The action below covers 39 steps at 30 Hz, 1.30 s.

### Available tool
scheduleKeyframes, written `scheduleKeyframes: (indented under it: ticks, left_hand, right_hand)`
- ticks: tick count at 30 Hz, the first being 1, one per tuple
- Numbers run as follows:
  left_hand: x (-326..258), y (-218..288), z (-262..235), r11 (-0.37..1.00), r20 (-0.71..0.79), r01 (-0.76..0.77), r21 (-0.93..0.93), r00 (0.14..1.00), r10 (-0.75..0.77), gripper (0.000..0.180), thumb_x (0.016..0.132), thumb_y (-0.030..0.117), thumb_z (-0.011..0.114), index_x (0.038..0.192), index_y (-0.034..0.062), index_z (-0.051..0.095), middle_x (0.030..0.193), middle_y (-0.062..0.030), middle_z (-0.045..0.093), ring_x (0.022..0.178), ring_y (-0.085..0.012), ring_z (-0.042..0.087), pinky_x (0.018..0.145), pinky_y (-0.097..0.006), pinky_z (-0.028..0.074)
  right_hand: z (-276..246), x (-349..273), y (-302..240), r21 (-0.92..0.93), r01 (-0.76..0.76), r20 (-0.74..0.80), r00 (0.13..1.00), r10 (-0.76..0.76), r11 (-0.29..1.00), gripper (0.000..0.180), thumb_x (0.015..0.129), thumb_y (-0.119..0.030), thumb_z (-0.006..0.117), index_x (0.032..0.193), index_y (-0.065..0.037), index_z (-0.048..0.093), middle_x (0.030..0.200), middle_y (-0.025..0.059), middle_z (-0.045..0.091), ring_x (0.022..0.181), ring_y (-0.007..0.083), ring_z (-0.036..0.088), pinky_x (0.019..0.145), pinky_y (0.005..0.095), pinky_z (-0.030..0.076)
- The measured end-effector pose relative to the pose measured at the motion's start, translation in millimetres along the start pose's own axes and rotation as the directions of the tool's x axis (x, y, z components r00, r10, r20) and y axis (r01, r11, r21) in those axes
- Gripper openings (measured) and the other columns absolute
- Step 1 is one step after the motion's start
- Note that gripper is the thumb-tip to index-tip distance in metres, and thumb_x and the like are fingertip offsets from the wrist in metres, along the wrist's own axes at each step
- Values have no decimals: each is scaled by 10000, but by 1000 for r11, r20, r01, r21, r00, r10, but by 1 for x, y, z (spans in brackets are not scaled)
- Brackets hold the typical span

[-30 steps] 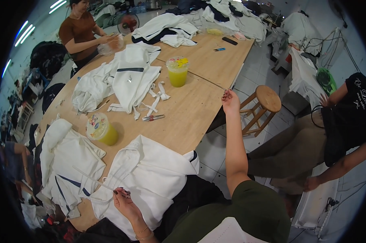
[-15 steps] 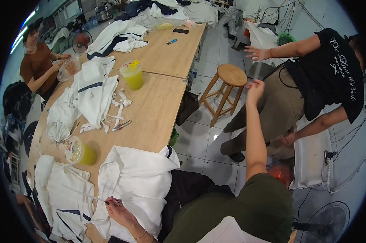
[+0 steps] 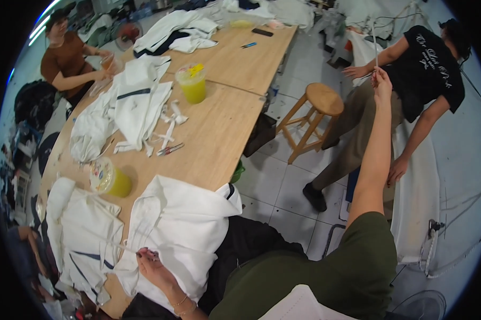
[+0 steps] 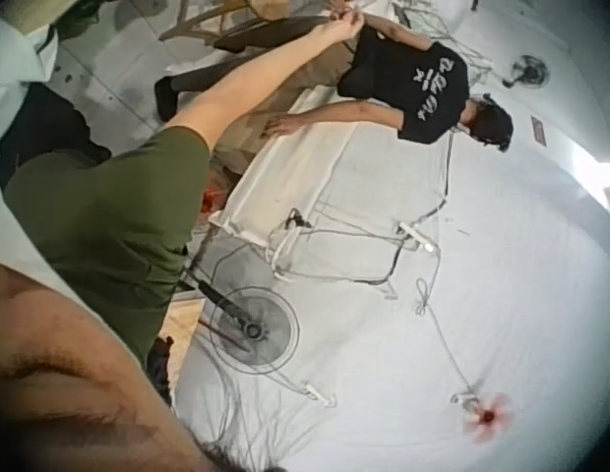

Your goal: Trimming loose threads from white athletic shorts using small snips/scissors in a garment workshop.

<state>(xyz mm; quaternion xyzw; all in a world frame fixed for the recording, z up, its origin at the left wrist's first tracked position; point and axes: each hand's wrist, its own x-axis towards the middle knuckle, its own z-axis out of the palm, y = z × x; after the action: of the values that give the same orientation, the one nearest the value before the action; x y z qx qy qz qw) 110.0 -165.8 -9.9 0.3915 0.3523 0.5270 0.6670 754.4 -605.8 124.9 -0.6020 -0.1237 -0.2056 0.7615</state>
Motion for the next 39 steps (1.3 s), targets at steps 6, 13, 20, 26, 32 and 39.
scheduleKeyframes:
  ticks: [6,13,20,26,32,39]
  left_hand:
    - [-17,-11,31,998,82,49,-48,996,-45,187,961,166,456,910,18,557,787,-10,509,721,-79,456,703,-216,368]
    - [-16,-2,30,998,38,41,50,998,-43,197,961,176,458,890,21,556,793,-13,524,730,-82,477,703,-224,386]
    - [-11,-8,42,995,80,73,65,994,-78,214,963,196,461,897,14,551,776,-18,515,725,-83,471,693,-223,383]
    - [-15,-14,54,994,113,41,103,992,-52,230,969,179,436,910,-13,548,796,-31,508,741,-99,458,699,-245,376]
    - [-25,-12,68,981,81,48,185,995,-64,253,962,178,454,941,-39,583,818,-31,531,740,-102,466,704,-236,385]
    - [-26,-12,43,934,77,23,356,996,-54,222,937,98,482,1072,-39,593,786,8,521,714,-62,445,682,-196,370]
  right_hand:
    - [95,-99,75,-185,-177,112,974,199,967,83,898,-153,523,890,-75,551,634,13,543,519,90,499,471,222,385]
    - [91,-308,210,-234,-859,169,424,890,454,206,851,-140,412,892,0,558,779,147,663,571,176,585,498,303,452]
    - [99,-358,242,-167,-928,40,331,943,333,142,886,-137,421,993,-72,488,751,94,631,595,157,561,546,329,442]
    - [143,-357,179,153,-621,-292,715,635,769,92,930,-84,402,978,-55,475,690,40,574,547,114,506,478,224,388]
    - [220,-315,117,4,-280,140,951,276,960,62,905,-61,500,946,-25,529,705,12,543,587,76,487,532,200,383]
    - [291,-298,78,169,-179,292,948,125,969,153,873,-20,537,1024,-6,558,704,8,562,634,70,518,586,189,405]
